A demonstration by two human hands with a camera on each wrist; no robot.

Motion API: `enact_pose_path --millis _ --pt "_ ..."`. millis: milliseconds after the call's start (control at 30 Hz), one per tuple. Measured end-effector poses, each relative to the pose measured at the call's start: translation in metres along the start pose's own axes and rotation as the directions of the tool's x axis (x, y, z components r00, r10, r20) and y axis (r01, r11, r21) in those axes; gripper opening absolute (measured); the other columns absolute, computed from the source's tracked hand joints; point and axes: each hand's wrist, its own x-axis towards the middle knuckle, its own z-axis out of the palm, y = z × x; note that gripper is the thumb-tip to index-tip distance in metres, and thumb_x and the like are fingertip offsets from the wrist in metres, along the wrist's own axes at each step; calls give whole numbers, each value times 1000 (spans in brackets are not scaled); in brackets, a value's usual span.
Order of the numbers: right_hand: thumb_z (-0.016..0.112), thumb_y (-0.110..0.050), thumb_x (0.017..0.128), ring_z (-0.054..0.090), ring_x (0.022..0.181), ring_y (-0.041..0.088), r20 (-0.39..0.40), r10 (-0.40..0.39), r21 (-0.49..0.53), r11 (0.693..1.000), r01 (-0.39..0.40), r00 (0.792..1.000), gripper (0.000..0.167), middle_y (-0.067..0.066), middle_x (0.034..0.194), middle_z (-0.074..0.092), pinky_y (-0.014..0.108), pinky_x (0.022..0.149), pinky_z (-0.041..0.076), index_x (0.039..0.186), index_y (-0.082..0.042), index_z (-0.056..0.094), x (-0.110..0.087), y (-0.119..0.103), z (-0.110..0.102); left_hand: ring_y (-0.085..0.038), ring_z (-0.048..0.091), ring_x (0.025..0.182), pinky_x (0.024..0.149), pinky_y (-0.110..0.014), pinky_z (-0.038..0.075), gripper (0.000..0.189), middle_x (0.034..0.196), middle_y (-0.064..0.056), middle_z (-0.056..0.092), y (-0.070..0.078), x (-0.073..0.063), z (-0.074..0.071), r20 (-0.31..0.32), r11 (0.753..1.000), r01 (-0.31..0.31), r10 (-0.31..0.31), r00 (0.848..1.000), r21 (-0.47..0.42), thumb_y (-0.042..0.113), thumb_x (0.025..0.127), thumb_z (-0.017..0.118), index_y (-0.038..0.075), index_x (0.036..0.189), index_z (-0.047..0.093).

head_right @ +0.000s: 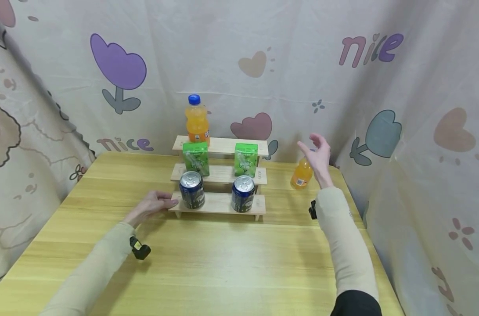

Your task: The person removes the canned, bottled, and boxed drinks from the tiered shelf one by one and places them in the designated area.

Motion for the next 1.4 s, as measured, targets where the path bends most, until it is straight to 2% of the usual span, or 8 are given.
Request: enact_pose_path --millis 100,333,500,633,867,1133,1400 --pt "67 -26 97 37 147 30 17 -51 11 999 51 999 61 18 156 43 43 128 25 148 -4 42 -4 -17 10 -19 64 91 97 -41 58 59 131 -32 56 1 -1 0 -1 1000 0 0 1000 1 17 96 68 -16 139 43" --pt "69 -15 95 44 141 33 87 -139 79 988 132 986 55 22 149 50 45 125 32 143 2 48 -15 -55 42 -15 64 87 93 -38 60 58 127 -33 59 1 0 0 -1 1000 -20 20 1000 2 14 96 68 -18 138 44" --pt "68 -13 94 46 139 36 152 -192 112 978 176 970 54 24 147 51 45 124 34 141 4 49 -23 -78 61 -12 64 85 91 -36 61 58 123 -32 62 0 1 1 4 999 -48 48 999 -5 13 96 67 -20 137 43" --pt "68 -14 95 46 138 39 199 -237 142 967 212 951 51 23 147 52 46 122 36 140 4 51 -29 -94 76 -11 64 84 91 -35 61 57 119 -29 63 1 0 1 -1 999 -46 46 999 -7 13 96 67 -20 136 44" --pt "69 -13 94 51 134 36 273 -243 212 959 188 931 51 23 142 55 41 118 43 139 3 53 -36 -119 102 -15 65 88 92 -38 60 56 122 -35 62 1 0 0 3 998 -57 57 998 28 13 97 66 -21 135 45" --pt "70 -17 94 48 139 35 353 -232 208 964 166 906 54 18 147 53 40 118 43 143 -3 52 -36 -137 130 -23 66 97 95 -41 59 58 122 -34 62 0 1 -1 -10 995 -60 61 998 76 17 96 68 -20 134 47" --pt "69 -22 96 50 137 29 388 -226 217 965 149 893 53 14 148 54 38 117 44 143 -7 53 -32 -148 155 -16 66 89 93 -38 60 57 124 -33 61 -1 3 0 13 999 -37 37 999 22 14 96 68 -19 137 44"
